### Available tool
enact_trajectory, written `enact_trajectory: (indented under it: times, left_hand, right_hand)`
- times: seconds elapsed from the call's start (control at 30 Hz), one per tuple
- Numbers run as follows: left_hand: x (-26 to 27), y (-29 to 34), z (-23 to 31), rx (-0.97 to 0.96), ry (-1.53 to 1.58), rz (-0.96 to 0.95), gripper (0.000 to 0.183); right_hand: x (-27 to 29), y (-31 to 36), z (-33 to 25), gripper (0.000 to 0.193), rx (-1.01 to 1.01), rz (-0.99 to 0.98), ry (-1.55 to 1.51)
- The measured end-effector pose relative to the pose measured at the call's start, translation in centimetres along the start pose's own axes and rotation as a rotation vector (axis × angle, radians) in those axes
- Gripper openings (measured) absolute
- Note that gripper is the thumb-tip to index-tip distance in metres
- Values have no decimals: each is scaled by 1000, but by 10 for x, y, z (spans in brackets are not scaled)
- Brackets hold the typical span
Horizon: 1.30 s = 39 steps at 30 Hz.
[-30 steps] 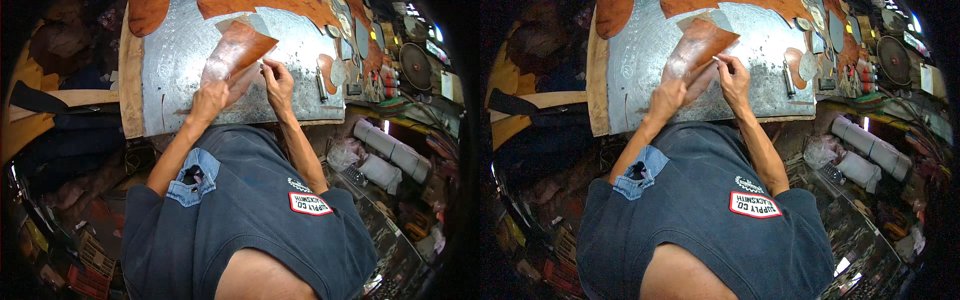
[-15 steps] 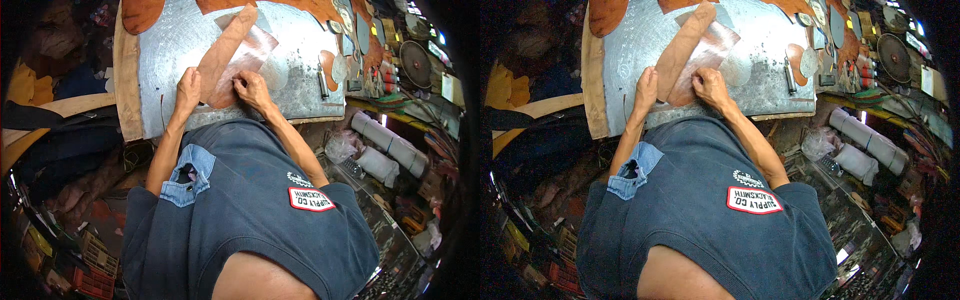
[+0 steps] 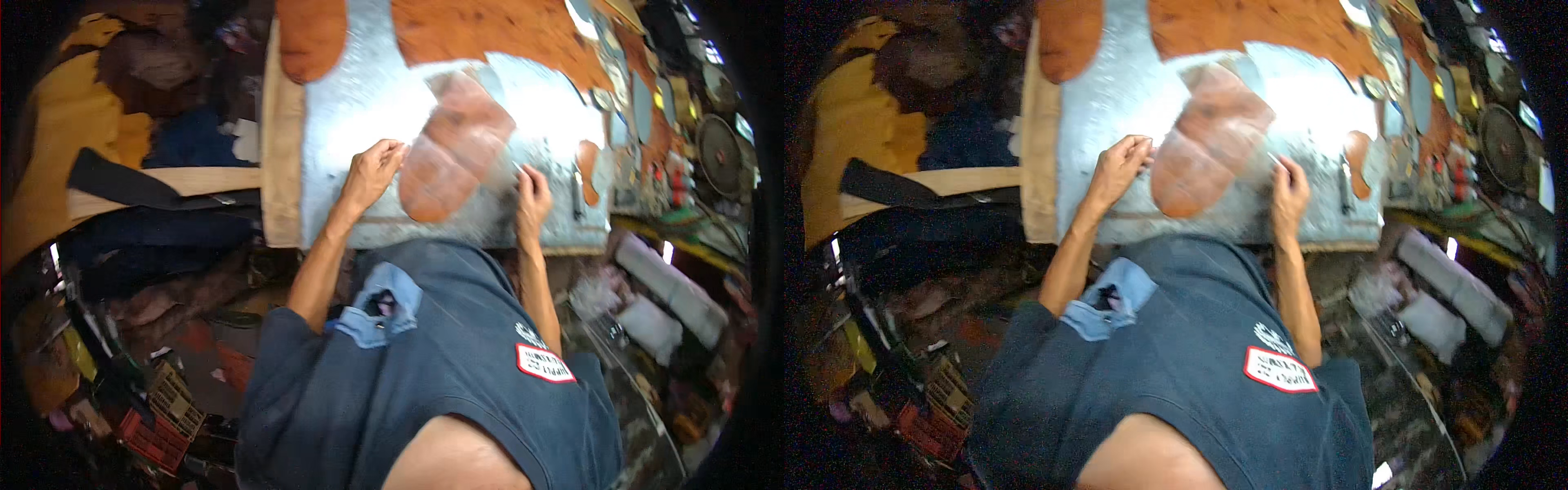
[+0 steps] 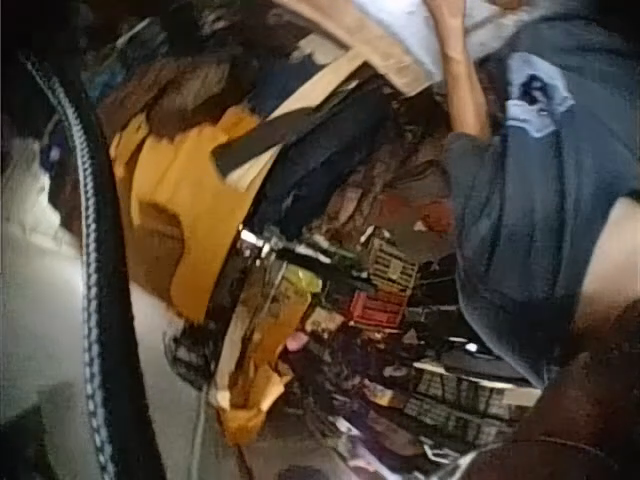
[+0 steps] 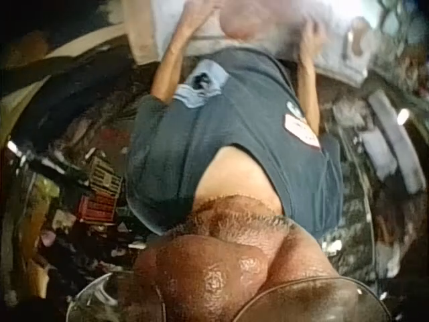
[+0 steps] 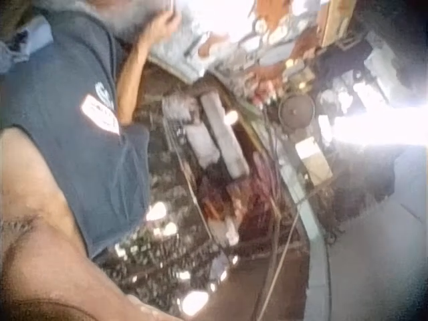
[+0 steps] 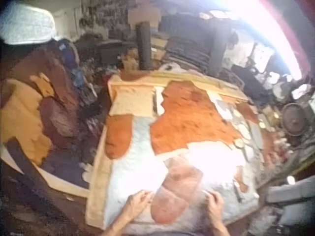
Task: Marking and cutting leather pieces using a metal template and a utility knife on a workbench.
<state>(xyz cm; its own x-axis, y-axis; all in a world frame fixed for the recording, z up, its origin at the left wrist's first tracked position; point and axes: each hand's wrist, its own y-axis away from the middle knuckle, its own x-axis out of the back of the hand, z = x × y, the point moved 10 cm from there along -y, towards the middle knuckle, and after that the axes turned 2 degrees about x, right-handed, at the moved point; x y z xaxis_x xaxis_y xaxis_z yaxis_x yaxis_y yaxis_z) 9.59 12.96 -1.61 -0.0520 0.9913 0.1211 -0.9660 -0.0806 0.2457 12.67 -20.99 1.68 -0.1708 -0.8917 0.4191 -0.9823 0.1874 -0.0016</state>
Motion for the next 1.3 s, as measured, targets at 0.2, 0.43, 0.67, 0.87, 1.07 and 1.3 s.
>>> enact_trajectory:
  times: [0.2, 0.43, 0.67, 0.87, 1.07, 1.3]
  left_hand:
    - [183, -100, 34, 2, -874, 705, 59]
    - [253, -208, -19, 117, -817, 512, 58]
    - [172, -188, 43, 57, 128, 322, 31]
    - [20, -96, 113, -193, 365, -59, 33]
    - [-169, -6, 32, 19, 663, -413, 49]
    - [-190, 7, -17, 59, -113, -366, 59]
  right_hand:
    - [6, 24, 38, 22, -73, -15, -136]
    - [3, 21, 31, 21, -27, 21, -13]
    - [15, 19, 42, 23, -82, 39, -159]
    - [46, 24, 52, 22, -187, 210, -542]
    - [114, 47, 49, 22, -41, 467, -540]
    - [61, 57, 4, 14, 179, 99, 164]
